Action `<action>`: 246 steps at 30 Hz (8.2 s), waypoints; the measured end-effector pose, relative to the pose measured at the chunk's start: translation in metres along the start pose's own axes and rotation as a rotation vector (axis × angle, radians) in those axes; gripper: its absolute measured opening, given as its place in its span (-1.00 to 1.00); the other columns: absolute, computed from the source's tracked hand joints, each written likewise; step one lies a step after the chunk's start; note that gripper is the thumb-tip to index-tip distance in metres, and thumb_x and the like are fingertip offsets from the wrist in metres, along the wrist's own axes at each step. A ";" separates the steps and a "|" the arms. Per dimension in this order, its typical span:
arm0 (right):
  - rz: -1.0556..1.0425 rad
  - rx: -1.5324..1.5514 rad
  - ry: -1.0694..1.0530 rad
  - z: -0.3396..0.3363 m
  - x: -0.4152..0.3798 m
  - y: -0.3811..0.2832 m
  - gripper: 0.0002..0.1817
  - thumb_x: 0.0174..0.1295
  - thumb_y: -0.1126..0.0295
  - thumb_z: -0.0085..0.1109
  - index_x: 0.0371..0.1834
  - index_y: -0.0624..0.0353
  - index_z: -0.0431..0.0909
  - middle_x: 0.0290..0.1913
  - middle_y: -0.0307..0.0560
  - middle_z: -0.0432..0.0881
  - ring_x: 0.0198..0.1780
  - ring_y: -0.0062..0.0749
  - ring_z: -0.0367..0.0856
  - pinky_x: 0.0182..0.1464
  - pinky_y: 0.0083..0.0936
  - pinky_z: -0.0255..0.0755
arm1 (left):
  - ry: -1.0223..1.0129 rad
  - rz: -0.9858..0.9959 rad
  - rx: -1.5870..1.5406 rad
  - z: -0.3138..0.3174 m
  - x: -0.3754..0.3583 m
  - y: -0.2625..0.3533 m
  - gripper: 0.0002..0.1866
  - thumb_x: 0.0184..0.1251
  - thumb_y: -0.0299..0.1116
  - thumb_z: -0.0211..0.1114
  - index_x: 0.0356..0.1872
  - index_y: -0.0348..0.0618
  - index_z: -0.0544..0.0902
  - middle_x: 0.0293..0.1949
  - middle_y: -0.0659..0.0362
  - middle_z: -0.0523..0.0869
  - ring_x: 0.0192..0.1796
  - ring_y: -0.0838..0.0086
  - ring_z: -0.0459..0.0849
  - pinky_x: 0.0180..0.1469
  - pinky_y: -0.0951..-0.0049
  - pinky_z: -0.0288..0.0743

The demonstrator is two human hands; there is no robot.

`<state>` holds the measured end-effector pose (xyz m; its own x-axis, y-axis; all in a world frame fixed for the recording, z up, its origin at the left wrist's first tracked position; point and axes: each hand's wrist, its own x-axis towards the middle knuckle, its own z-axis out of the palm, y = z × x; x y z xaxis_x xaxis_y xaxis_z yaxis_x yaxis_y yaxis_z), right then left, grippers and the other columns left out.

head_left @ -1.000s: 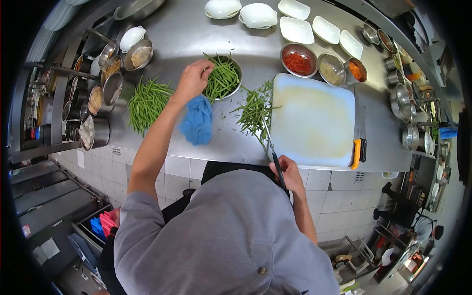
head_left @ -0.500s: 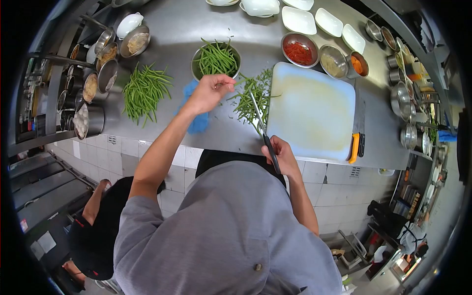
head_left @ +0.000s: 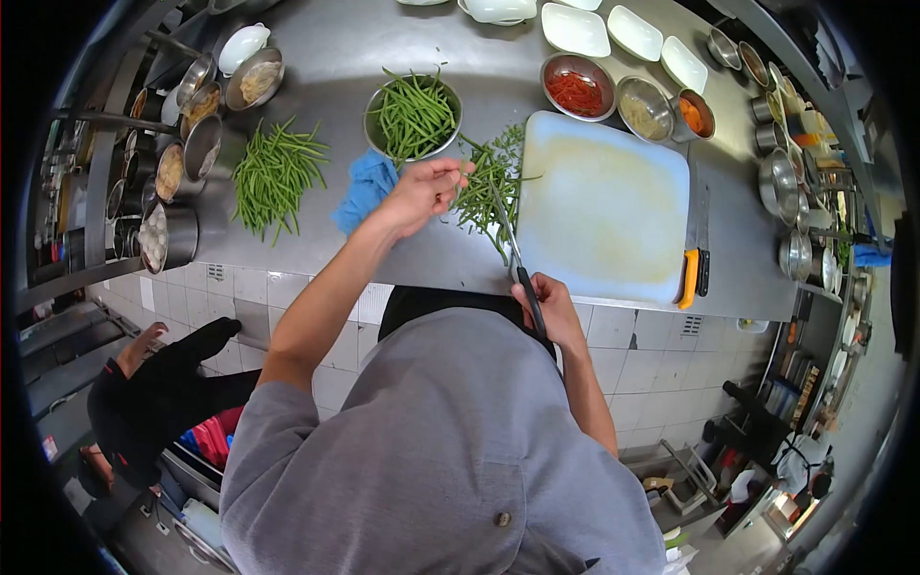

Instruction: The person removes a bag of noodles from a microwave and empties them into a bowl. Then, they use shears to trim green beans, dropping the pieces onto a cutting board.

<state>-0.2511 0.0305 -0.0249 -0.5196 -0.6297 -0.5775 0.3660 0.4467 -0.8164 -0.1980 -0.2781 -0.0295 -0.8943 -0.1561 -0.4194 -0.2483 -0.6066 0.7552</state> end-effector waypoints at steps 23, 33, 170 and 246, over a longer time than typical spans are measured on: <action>0.012 0.015 -0.079 0.015 0.004 -0.018 -0.52 0.33 0.08 0.37 -0.52 0.06 0.30 -0.66 -0.39 0.36 -0.66 -0.74 0.36 -0.62 -0.69 0.21 | 0.292 0.231 -0.542 0.023 0.002 -0.044 -0.89 0.47 -0.48 0.27 -0.08 -0.21 0.56 -0.07 0.10 0.69 -0.07 0.48 0.69 0.07 0.52 0.63; 0.062 0.021 0.034 0.005 0.001 0.006 -0.48 0.28 0.07 0.43 -0.58 0.03 0.27 -0.67 -0.39 0.36 -0.70 -0.73 0.35 -0.65 -0.67 0.21 | 0.558 0.484 0.107 -0.084 -0.049 -0.003 -0.80 0.35 -0.49 0.36 -0.04 -0.09 0.62 -0.07 0.19 0.67 -0.17 0.59 0.61 -0.13 0.55 0.52; -0.046 -0.063 0.075 -0.008 -0.007 0.008 -0.51 0.26 0.10 0.45 -0.55 0.07 0.31 -0.64 -0.39 0.36 -0.63 -0.75 0.36 -0.59 -0.68 0.26 | 0.429 0.527 1.440 -0.030 0.026 0.063 -0.84 0.20 -0.56 0.35 -0.19 -0.29 0.69 -0.29 0.05 0.74 -0.25 0.26 0.70 -0.14 0.31 0.57; 0.042 -0.014 0.104 0.000 -0.014 0.014 -0.49 0.27 0.09 0.44 -0.58 0.05 0.28 -0.67 -0.40 0.38 -0.69 -0.73 0.37 -0.63 -0.68 0.24 | 0.392 0.090 1.241 -0.096 0.057 0.086 -0.79 0.03 -0.38 0.48 -0.31 -0.26 0.77 -0.36 0.03 0.79 -0.27 0.33 0.75 -0.14 0.30 0.59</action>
<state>-0.2387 0.0453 -0.0284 -0.5816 -0.5411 -0.6074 0.3786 0.4808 -0.7909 -0.2350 -0.4141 -0.0366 -0.8106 -0.5014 -0.3025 -0.5580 0.5047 0.6587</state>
